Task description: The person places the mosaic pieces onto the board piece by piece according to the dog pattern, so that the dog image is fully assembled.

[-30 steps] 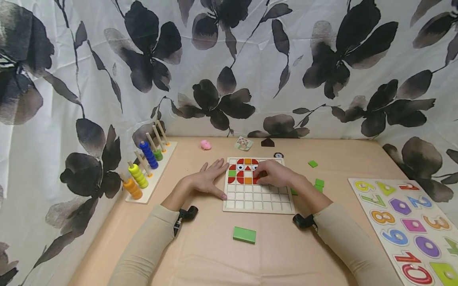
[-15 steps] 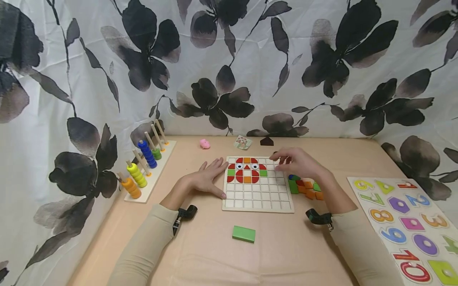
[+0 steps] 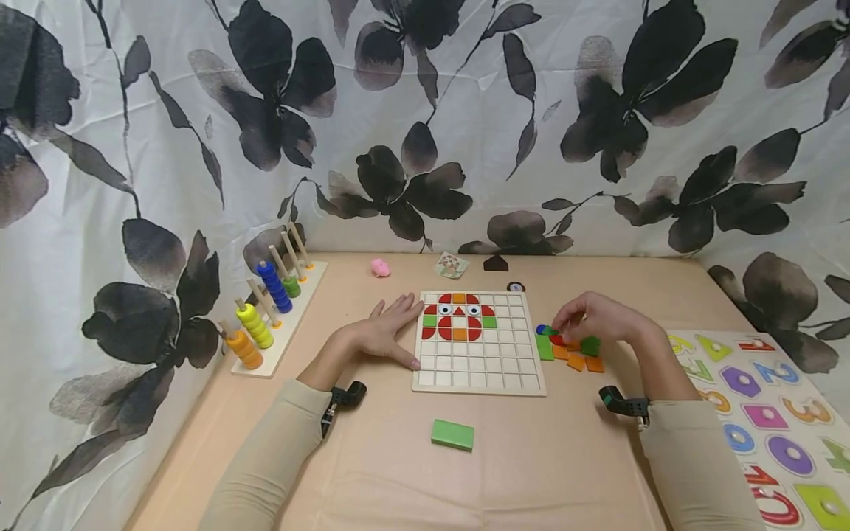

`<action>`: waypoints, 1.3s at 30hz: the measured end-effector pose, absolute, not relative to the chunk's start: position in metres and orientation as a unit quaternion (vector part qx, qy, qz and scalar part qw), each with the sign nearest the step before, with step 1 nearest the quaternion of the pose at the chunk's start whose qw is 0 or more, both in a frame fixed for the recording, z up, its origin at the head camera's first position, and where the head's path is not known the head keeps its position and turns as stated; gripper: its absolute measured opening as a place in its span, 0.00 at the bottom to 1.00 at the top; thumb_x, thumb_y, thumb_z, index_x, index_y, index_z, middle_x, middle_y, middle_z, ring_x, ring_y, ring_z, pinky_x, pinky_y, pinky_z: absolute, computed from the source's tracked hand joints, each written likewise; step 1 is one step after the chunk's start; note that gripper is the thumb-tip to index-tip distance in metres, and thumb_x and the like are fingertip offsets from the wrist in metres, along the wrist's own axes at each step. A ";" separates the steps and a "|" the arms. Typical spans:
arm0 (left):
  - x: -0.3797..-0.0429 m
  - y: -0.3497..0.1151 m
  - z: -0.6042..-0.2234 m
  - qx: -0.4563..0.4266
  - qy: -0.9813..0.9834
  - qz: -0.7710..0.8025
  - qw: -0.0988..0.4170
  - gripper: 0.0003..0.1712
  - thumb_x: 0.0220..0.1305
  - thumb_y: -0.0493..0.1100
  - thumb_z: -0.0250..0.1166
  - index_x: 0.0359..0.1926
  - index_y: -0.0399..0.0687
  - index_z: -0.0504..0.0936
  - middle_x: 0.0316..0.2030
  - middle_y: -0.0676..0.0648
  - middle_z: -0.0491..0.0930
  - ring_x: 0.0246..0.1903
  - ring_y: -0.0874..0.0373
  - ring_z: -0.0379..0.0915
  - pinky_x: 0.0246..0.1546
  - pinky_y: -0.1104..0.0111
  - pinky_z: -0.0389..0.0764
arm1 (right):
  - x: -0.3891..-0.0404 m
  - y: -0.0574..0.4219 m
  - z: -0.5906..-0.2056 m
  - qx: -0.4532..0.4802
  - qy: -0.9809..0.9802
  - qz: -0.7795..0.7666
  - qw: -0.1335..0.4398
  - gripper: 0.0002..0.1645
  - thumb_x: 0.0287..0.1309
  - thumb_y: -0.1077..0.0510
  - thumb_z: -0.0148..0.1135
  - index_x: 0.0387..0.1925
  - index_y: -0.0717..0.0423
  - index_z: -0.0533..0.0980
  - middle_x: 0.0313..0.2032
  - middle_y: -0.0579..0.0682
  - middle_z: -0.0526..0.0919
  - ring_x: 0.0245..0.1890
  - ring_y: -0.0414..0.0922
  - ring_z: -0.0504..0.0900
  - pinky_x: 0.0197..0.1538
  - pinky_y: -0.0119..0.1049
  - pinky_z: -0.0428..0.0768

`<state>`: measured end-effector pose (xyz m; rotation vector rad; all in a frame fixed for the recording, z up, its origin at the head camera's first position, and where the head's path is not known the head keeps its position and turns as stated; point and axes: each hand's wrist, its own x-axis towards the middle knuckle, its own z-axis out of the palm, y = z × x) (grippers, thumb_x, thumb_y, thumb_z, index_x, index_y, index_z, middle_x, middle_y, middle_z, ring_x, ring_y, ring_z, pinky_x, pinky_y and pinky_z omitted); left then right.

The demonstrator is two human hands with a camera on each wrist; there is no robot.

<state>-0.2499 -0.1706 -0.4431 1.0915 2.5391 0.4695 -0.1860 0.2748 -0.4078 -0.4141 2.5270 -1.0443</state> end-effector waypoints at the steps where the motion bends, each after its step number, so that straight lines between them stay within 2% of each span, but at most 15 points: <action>1: -0.250 -0.170 -0.443 0.383 0.893 0.164 0.169 0.74 0.38 0.78 0.68 0.76 0.52 0.41 0.76 0.42 0.32 0.74 0.49 0.24 0.69 0.45 0.28 | -0.186 0.275 -0.411 -0.148 0.898 -0.367 0.192 0.11 0.50 0.63 0.71 0.39 0.57 0.83 0.35 0.53 0.85 0.33 0.50 0.78 0.38 0.37 0.80; 8: -0.251 -0.168 -0.443 0.381 0.895 0.157 0.169 0.74 0.37 0.79 0.67 0.77 0.53 0.41 0.76 0.44 0.31 0.74 0.51 0.24 0.69 0.46 0.28 | -0.186 0.271 -0.419 -0.132 0.913 -0.338 0.188 0.11 0.46 0.65 0.74 0.34 0.54 0.83 0.32 0.52 0.83 0.33 0.50 0.76 0.37 0.37 0.80; 17: -0.251 -0.167 -0.441 0.382 0.895 0.154 0.171 0.74 0.37 0.79 0.67 0.77 0.53 0.41 0.76 0.44 0.31 0.74 0.51 0.24 0.69 0.46 0.28 | -0.184 0.269 -0.418 -0.132 0.908 -0.348 0.190 0.12 0.47 0.68 0.71 0.36 0.55 0.82 0.33 0.52 0.81 0.35 0.50 0.75 0.39 0.37 0.80; 22: -0.250 -0.167 -0.440 0.383 0.895 0.154 0.167 0.74 0.37 0.79 0.67 0.77 0.52 0.41 0.76 0.43 0.32 0.74 0.49 0.24 0.69 0.46 0.29 | -0.184 0.269 -0.416 -0.142 0.902 -0.360 0.192 0.10 0.50 0.68 0.70 0.35 0.56 0.81 0.32 0.53 0.82 0.32 0.51 0.77 0.36 0.38 0.81; 26: -0.249 -0.167 -0.441 0.379 0.897 0.150 0.170 0.74 0.37 0.79 0.67 0.77 0.53 0.40 0.76 0.43 0.31 0.74 0.50 0.23 0.69 0.46 0.29 | -0.184 0.263 -0.408 -0.146 0.900 -0.380 0.157 0.06 0.55 0.66 0.66 0.36 0.57 0.82 0.33 0.53 0.83 0.31 0.52 0.77 0.34 0.42 0.80; 32: -0.250 -0.168 -0.443 0.381 0.896 0.153 0.169 0.74 0.37 0.79 0.67 0.77 0.53 0.40 0.76 0.43 0.32 0.74 0.50 0.24 0.69 0.46 0.29 | -0.186 0.235 -0.395 -0.165 0.899 -0.396 0.083 0.11 0.58 0.60 0.66 0.43 0.54 0.84 0.39 0.46 0.85 0.37 0.51 0.78 0.39 0.39 0.77; 39: -0.248 -0.170 -0.443 0.385 0.894 0.162 0.165 0.73 0.38 0.77 0.68 0.76 0.50 0.41 0.76 0.42 0.33 0.74 0.46 0.25 0.69 0.44 0.29 | -0.199 0.191 -0.404 -0.226 0.886 -0.393 0.092 0.10 0.55 0.60 0.68 0.41 0.53 0.85 0.37 0.44 0.85 0.36 0.49 0.78 0.40 0.39 0.79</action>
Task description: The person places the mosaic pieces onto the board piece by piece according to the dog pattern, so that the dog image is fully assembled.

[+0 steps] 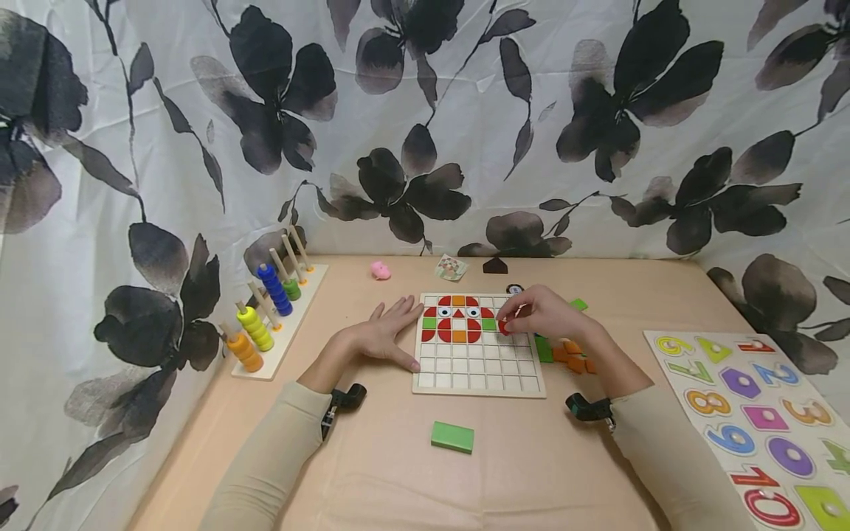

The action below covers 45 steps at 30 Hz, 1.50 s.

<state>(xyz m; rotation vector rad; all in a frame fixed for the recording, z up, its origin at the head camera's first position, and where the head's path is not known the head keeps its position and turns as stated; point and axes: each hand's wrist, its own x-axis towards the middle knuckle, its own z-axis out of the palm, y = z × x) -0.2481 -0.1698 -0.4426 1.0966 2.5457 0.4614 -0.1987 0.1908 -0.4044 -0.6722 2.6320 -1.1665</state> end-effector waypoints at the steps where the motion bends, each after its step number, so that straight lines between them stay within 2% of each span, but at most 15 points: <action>1: -0.248 -0.170 -0.442 0.385 0.893 0.163 0.164 0.73 0.39 0.77 0.68 0.76 0.50 0.42 0.76 0.41 0.33 0.74 0.46 0.25 0.69 0.44 0.30 | -0.201 0.186 -0.407 -0.236 0.887 -0.385 0.099 0.10 0.55 0.61 0.68 0.40 0.52 0.85 0.36 0.44 0.85 0.37 0.48 0.78 0.41 0.39 0.80; 8: -0.248 -0.170 -0.443 0.386 0.892 0.167 0.164 0.73 0.38 0.77 0.68 0.76 0.50 0.42 0.76 0.41 0.33 0.74 0.46 0.25 0.69 0.44 0.29 | -0.215 0.165 -0.411 -0.294 0.894 -0.316 0.116 0.08 0.55 0.62 0.68 0.37 0.50 0.86 0.33 0.42 0.85 0.33 0.45 0.77 0.38 0.35 0.79; 16: -0.248 -0.170 -0.443 0.386 0.892 0.167 0.166 0.73 0.39 0.77 0.68 0.76 0.50 0.42 0.76 0.41 0.33 0.74 0.46 0.25 0.69 0.44 0.29 | -0.215 0.161 -0.407 -0.285 0.904 -0.291 0.130 0.09 0.54 0.64 0.69 0.38 0.51 0.86 0.36 0.44 0.86 0.35 0.44 0.77 0.41 0.35 0.78; 21: -0.248 -0.171 -0.444 0.384 0.892 0.168 0.166 0.74 0.38 0.78 0.68 0.76 0.50 0.42 0.76 0.41 0.33 0.74 0.46 0.25 0.69 0.44 0.29 | -0.213 0.157 -0.408 -0.314 0.908 -0.255 0.107 0.09 0.54 0.64 0.69 0.37 0.52 0.86 0.36 0.43 0.86 0.35 0.41 0.78 0.42 0.35 0.78; 30: -0.247 -0.171 -0.443 0.387 0.892 0.169 0.164 0.74 0.38 0.78 0.68 0.76 0.49 0.42 0.75 0.40 0.33 0.74 0.46 0.25 0.68 0.43 0.29 | -0.207 0.147 -0.408 -0.338 0.925 -0.167 0.044 0.08 0.51 0.65 0.70 0.29 0.49 0.87 0.31 0.41 0.85 0.29 0.38 0.78 0.34 0.33 0.77; 35: -0.248 -0.171 -0.444 0.386 0.894 0.161 0.163 0.74 0.38 0.78 0.67 0.76 0.50 0.42 0.76 0.41 0.33 0.74 0.46 0.25 0.69 0.43 0.30 | -0.203 0.151 -0.411 -0.320 0.931 -0.172 0.042 0.07 0.52 0.63 0.70 0.33 0.49 0.87 0.33 0.40 0.85 0.31 0.37 0.78 0.37 0.31 0.78; 39: -0.248 -0.170 -0.444 0.387 0.893 0.161 0.166 0.74 0.38 0.78 0.67 0.76 0.50 0.41 0.76 0.41 0.33 0.74 0.47 0.25 0.68 0.43 0.29 | -0.199 0.165 -0.404 -0.277 0.932 -0.231 0.045 0.11 0.54 0.61 0.70 0.41 0.50 0.86 0.37 0.43 0.85 0.33 0.40 0.77 0.38 0.34 0.78; 41: -0.248 -0.170 -0.444 0.387 0.892 0.162 0.166 0.74 0.38 0.78 0.67 0.76 0.50 0.41 0.76 0.41 0.33 0.74 0.47 0.25 0.68 0.43 0.29 | -0.197 0.177 -0.396 -0.246 0.932 -0.266 0.028 0.13 0.54 0.61 0.69 0.44 0.49 0.85 0.38 0.45 0.85 0.33 0.43 0.76 0.38 0.37 0.78; 45: -0.247 -0.170 -0.443 0.387 0.893 0.163 0.164 0.74 0.38 0.78 0.67 0.76 0.50 0.41 0.75 0.41 0.33 0.74 0.46 0.25 0.69 0.43 0.29 | -0.195 0.206 -0.383 -0.198 0.931 -0.304 -0.044 0.16 0.56 0.59 0.68 0.48 0.48 0.83 0.43 0.47 0.83 0.35 0.45 0.75 0.38 0.39 0.77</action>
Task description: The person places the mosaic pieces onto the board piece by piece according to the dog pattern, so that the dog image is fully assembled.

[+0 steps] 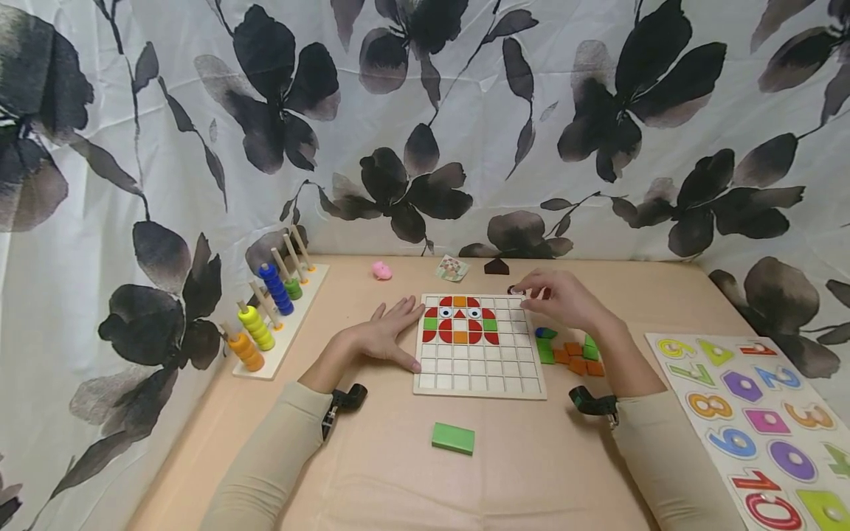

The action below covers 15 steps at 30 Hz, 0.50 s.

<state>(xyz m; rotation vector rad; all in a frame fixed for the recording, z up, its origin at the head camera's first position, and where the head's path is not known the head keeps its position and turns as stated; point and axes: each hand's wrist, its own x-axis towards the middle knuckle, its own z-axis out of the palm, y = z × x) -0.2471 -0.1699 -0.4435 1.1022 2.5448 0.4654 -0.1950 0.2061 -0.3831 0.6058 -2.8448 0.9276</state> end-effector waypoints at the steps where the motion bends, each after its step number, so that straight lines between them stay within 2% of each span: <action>1: -0.247 -0.170 -0.443 0.387 0.893 0.163 0.164 0.74 0.38 0.78 0.67 0.76 0.50 0.41 0.75 0.40 0.33 0.74 0.46 0.25 0.69 0.43 0.29 | -0.195 0.215 -0.382 0.182 -0.932 0.306 0.061 0.17 0.57 0.58 0.68 0.49 0.47 0.82 0.44 0.47 0.82 0.36 0.45 0.75 0.38 0.39 0.77; 4: -0.247 -0.170 -0.443 0.386 0.892 0.165 0.165 0.73 0.39 0.77 0.68 0.76 0.49 0.41 0.75 0.41 0.33 0.74 0.46 0.25 0.68 0.43 0.29 | -0.196 0.240 -0.385 0.133 -0.938 0.304 0.101 0.17 0.58 0.56 0.67 0.51 0.49 0.81 0.46 0.49 0.82 0.38 0.46 0.75 0.40 0.39 0.77; 7: -0.248 -0.169 -0.444 0.384 0.893 0.167 0.167 0.73 0.39 0.77 0.68 0.76 0.49 0.42 0.76 0.41 0.32 0.74 0.47 0.24 0.68 0.43 0.28 | -0.197 0.263 -0.393 0.076 -0.944 0.298 0.115 0.18 0.60 0.56 0.65 0.52 0.52 0.80 0.48 0.53 0.81 0.41 0.49 0.75 0.39 0.40 0.76; 11: -0.248 -0.170 -0.444 0.385 0.893 0.166 0.166 0.74 0.38 0.77 0.68 0.76 0.49 0.41 0.76 0.41 0.32 0.74 0.47 0.24 0.68 0.43 0.28 | -0.195 0.282 -0.406 0.006 -0.953 0.294 0.078 0.19 0.62 0.56 0.63 0.53 0.57 0.79 0.48 0.59 0.79 0.44 0.53 0.73 0.40 0.44 0.74; 15: -0.249 -0.170 -0.444 0.387 0.892 0.167 0.164 0.74 0.38 0.78 0.67 0.76 0.49 0.41 0.75 0.41 0.32 0.74 0.46 0.24 0.68 0.43 0.29 | -0.194 0.291 -0.419 -0.013 -0.962 0.271 0.037 0.17 0.61 0.56 0.64 0.50 0.59 0.80 0.44 0.60 0.80 0.42 0.54 0.73 0.45 0.49 0.74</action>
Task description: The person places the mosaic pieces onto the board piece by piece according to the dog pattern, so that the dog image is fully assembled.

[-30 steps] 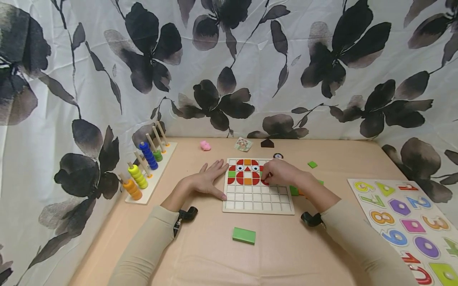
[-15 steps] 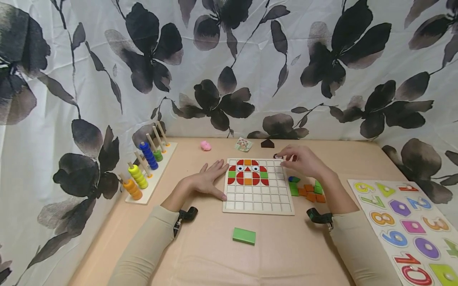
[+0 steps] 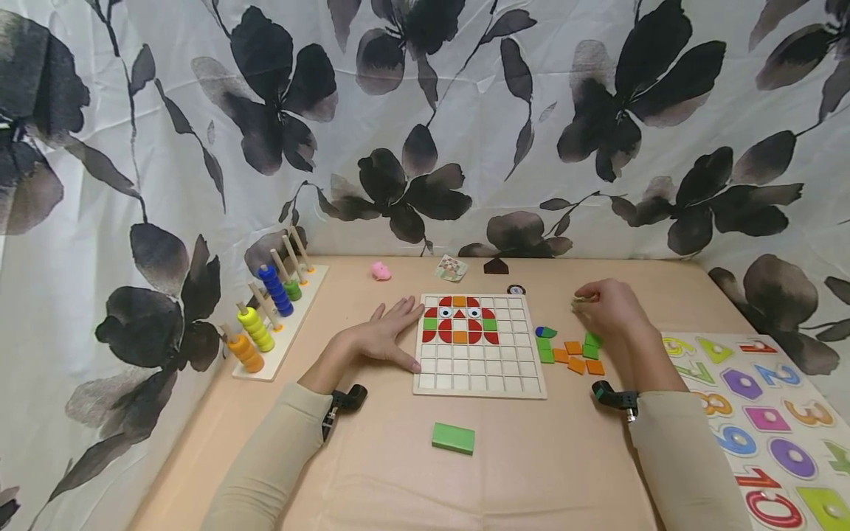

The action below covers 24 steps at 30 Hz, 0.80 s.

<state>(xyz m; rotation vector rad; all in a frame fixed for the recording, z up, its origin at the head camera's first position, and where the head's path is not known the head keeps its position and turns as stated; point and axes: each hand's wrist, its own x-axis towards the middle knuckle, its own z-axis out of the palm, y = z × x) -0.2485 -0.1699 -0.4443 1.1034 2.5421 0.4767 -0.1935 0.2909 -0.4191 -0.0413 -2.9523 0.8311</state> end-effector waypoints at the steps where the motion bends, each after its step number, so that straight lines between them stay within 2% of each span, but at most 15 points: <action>1: -0.249 -0.170 -0.444 0.387 0.892 0.167 0.165 0.74 0.38 0.79 0.67 0.76 0.50 0.41 0.75 0.41 0.32 0.74 0.46 0.24 0.68 0.43 0.29 | -0.194 0.292 -0.422 -0.012 -0.964 0.264 0.035 0.16 0.60 0.57 0.64 0.49 0.59 0.81 0.44 0.60 0.81 0.42 0.55 0.74 0.46 0.50 0.75; 9: -0.248 -0.170 -0.443 0.386 0.892 0.165 0.165 0.74 0.38 0.78 0.67 0.76 0.49 0.42 0.76 0.41 0.32 0.74 0.47 0.25 0.68 0.43 0.29 | -0.199 0.297 -0.433 -0.002 -0.968 0.248 0.044 0.13 0.60 0.59 0.65 0.45 0.59 0.83 0.44 0.59 0.82 0.42 0.54 0.73 0.49 0.53 0.74; 14: -0.247 -0.171 -0.443 0.386 0.892 0.170 0.164 0.73 0.39 0.77 0.68 0.76 0.49 0.42 0.76 0.41 0.32 0.74 0.46 0.25 0.68 0.43 0.29 | -0.200 0.285 -0.424 0.025 -0.965 0.255 0.054 0.14 0.60 0.57 0.64 0.46 0.56 0.82 0.43 0.55 0.82 0.40 0.52 0.74 0.47 0.49 0.75; 17: -0.247 -0.171 -0.443 0.385 0.892 0.171 0.165 0.73 0.39 0.77 0.68 0.76 0.49 0.42 0.75 0.41 0.32 0.74 0.46 0.25 0.68 0.43 0.29 | -0.201 0.264 -0.411 0.071 -0.958 0.271 0.068 0.13 0.59 0.57 0.66 0.46 0.55 0.83 0.43 0.52 0.82 0.41 0.50 0.76 0.46 0.47 0.77; 21: -0.247 -0.172 -0.444 0.385 0.892 0.168 0.165 0.73 0.38 0.77 0.68 0.76 0.49 0.42 0.75 0.41 0.32 0.74 0.46 0.24 0.68 0.43 0.28 | -0.198 0.222 -0.395 0.180 -0.940 0.276 0.083 0.12 0.56 0.58 0.69 0.43 0.53 0.85 0.45 0.48 0.83 0.43 0.47 0.79 0.45 0.47 0.80; 24: -0.248 -0.172 -0.445 0.388 0.892 0.165 0.162 0.73 0.38 0.78 0.67 0.76 0.49 0.42 0.75 0.41 0.32 0.74 0.46 0.24 0.68 0.43 0.28 | -0.194 0.187 -0.393 0.265 -0.924 0.269 0.067 0.11 0.54 0.57 0.70 0.41 0.50 0.86 0.43 0.44 0.84 0.43 0.44 0.80 0.44 0.44 0.81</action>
